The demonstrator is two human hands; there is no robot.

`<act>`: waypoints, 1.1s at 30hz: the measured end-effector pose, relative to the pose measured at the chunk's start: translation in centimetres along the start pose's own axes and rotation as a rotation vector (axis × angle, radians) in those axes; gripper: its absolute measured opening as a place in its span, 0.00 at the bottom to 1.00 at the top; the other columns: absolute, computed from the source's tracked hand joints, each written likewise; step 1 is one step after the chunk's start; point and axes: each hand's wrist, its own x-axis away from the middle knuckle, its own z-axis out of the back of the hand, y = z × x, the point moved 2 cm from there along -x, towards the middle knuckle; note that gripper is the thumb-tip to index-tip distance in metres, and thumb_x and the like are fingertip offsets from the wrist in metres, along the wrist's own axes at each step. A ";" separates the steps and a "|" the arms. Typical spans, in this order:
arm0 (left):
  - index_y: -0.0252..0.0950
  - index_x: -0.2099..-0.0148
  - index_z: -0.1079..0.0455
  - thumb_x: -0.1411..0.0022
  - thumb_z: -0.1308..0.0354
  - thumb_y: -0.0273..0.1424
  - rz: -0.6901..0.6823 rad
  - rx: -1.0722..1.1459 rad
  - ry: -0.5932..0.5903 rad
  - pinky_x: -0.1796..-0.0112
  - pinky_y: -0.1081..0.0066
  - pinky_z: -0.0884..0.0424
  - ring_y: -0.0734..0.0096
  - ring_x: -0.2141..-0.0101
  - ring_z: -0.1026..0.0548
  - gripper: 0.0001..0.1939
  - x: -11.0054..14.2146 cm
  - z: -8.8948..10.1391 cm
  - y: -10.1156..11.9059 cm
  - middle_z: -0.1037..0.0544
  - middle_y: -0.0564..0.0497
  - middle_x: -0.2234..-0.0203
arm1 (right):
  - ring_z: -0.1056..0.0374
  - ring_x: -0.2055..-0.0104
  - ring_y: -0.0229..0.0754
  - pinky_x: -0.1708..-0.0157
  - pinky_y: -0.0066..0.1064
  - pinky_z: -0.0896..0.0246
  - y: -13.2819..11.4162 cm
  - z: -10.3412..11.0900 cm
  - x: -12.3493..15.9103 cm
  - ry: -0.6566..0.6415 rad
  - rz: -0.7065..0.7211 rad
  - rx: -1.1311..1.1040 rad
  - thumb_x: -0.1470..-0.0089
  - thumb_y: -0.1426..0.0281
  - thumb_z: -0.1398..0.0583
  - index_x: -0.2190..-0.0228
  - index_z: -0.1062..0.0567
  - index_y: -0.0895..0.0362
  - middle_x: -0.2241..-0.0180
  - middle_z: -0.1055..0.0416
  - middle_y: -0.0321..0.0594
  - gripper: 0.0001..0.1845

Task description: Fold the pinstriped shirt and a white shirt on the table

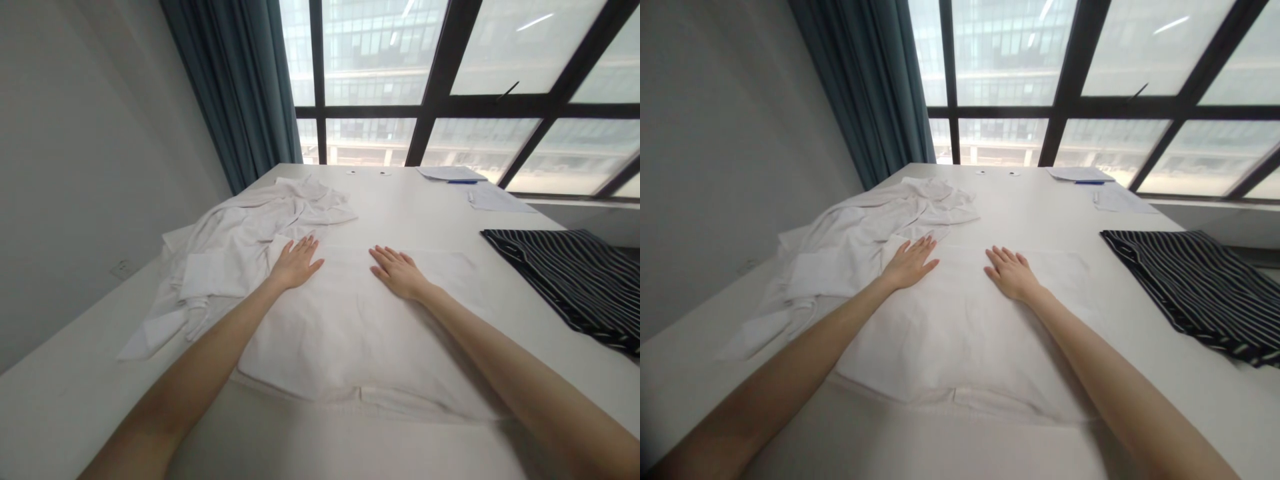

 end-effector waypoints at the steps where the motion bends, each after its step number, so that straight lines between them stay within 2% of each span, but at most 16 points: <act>1: 0.32 0.28 0.51 0.26 0.65 0.44 -0.001 0.001 -0.001 0.34 0.55 0.56 0.62 0.30 0.52 0.32 0.0 0.0 0.0 0.50 0.42 0.30 | 0.58 0.28 0.49 0.33 0.52 0.58 1.4 0.1 0.5 -0.004 -0.033 0.010 0.33 0.53 0.59 0.32 0.47 0.52 0.29 0.53 0.42 0.34; 6: 0.31 0.28 0.51 0.26 0.65 0.44 -0.002 -0.002 -0.012 0.34 0.55 0.55 0.62 0.30 0.52 0.32 -0.1 0.1 -0.1 0.50 0.42 0.30 | 0.59 0.28 0.50 0.33 0.51 0.60 8.7 1.0 3.2 -0.036 -0.251 0.097 0.34 0.51 0.61 0.31 0.48 0.55 0.29 0.56 0.42 0.37; 9: 0.31 0.28 0.51 0.26 0.65 0.43 0.006 -0.019 -0.010 0.34 0.54 0.55 0.62 0.31 0.51 0.32 -0.2 0.0 0.0 0.50 0.42 0.30 | 0.59 0.28 0.48 0.32 0.49 0.61 11.5 1.3 4.4 -0.051 -0.346 0.127 0.35 0.51 0.62 0.31 0.49 0.60 0.29 0.56 0.44 0.40; 12: 0.31 0.28 0.50 0.26 0.65 0.43 0.009 -0.028 -0.006 0.34 0.55 0.55 0.62 0.31 0.51 0.32 -0.1 0.0 0.1 0.50 0.43 0.30 | 0.59 0.28 0.47 0.32 0.49 0.62 12.4 1.3 4.9 -0.041 -0.385 0.135 0.35 0.50 0.63 0.31 0.49 0.60 0.29 0.56 0.43 0.40; 17: 0.31 0.29 0.49 0.26 0.63 0.41 0.017 -0.025 0.013 0.34 0.54 0.54 0.61 0.31 0.50 0.31 0.2 0.1 0.1 0.49 0.42 0.30 | 0.58 0.28 0.47 0.33 0.51 0.60 12.0 1.0 5.1 0.020 -0.401 0.168 0.35 0.52 0.64 0.32 0.46 0.57 0.29 0.53 0.43 0.38; 20: 0.31 0.30 0.47 0.26 0.62 0.37 -0.007 -0.028 0.049 0.35 0.52 0.53 0.59 0.31 0.49 0.28 0.2 0.6 0.8 0.47 0.41 0.31 | 0.57 0.28 0.49 0.33 0.52 0.59 11.8 1.0 5.1 0.030 -0.397 0.185 0.34 0.53 0.64 0.32 0.45 0.57 0.29 0.53 0.45 0.37; 22: 0.31 0.30 0.47 0.26 0.61 0.36 -0.077 -0.006 0.050 0.35 0.52 0.52 0.59 0.31 0.49 0.27 0.2 1.0 2.3 0.45 0.41 0.31 | 0.56 0.29 0.49 0.34 0.52 0.59 11.8 1.0 5.2 0.029 -0.394 0.191 0.34 0.54 0.63 0.32 0.45 0.57 0.29 0.52 0.45 0.37; 25: 0.32 0.29 0.48 0.25 0.61 0.39 -0.285 0.088 -0.032 0.35 0.56 0.50 0.61 0.31 0.48 0.28 1.2 1.5 6.4 0.45 0.42 0.31 | 0.56 0.29 0.50 0.34 0.52 0.58 11.9 1.0 5.1 0.034 -0.392 0.191 0.34 0.54 0.63 0.32 0.45 0.57 0.30 0.52 0.46 0.36; 27: 0.33 0.29 0.48 0.26 0.60 0.43 -0.466 0.158 -0.075 0.35 0.57 0.50 0.61 0.31 0.50 0.30 2.7 1.7 9.6 0.47 0.42 0.30 | 0.56 0.29 0.50 0.34 0.52 0.57 12.0 1.0 5.1 0.038 -0.390 0.188 0.34 0.53 0.63 0.32 0.45 0.56 0.30 0.52 0.46 0.37; 29: 0.35 0.29 0.49 0.26 0.60 0.46 -0.611 0.219 -0.074 0.35 0.52 0.53 0.57 0.30 0.52 0.31 4.6 2.0 12.0 0.49 0.41 0.30 | 0.55 0.29 0.50 0.34 0.53 0.57 12.1 0.9 5.0 0.038 -0.387 0.185 0.34 0.53 0.63 0.32 0.45 0.56 0.30 0.52 0.46 0.37; 31: 0.41 0.29 0.48 0.26 0.61 0.47 -0.702 0.268 -0.075 0.35 0.47 0.54 0.53 0.30 0.53 0.30 6.5 2.4 13.2 0.49 0.42 0.30 | 0.55 0.29 0.50 0.34 0.52 0.56 12.2 0.9 5.0 0.034 -0.386 0.184 0.34 0.53 0.63 0.32 0.45 0.56 0.30 0.52 0.45 0.37; 33: 0.46 0.29 0.48 0.26 0.61 0.48 -0.755 0.307 -0.099 0.36 0.45 0.54 0.51 0.31 0.52 0.28 8.2 2.8 13.2 0.49 0.43 0.30 | 0.56 0.29 0.50 0.34 0.52 0.56 12.2 0.9 4.9 0.027 -0.391 0.185 0.34 0.53 0.63 0.32 0.45 0.56 0.30 0.52 0.45 0.37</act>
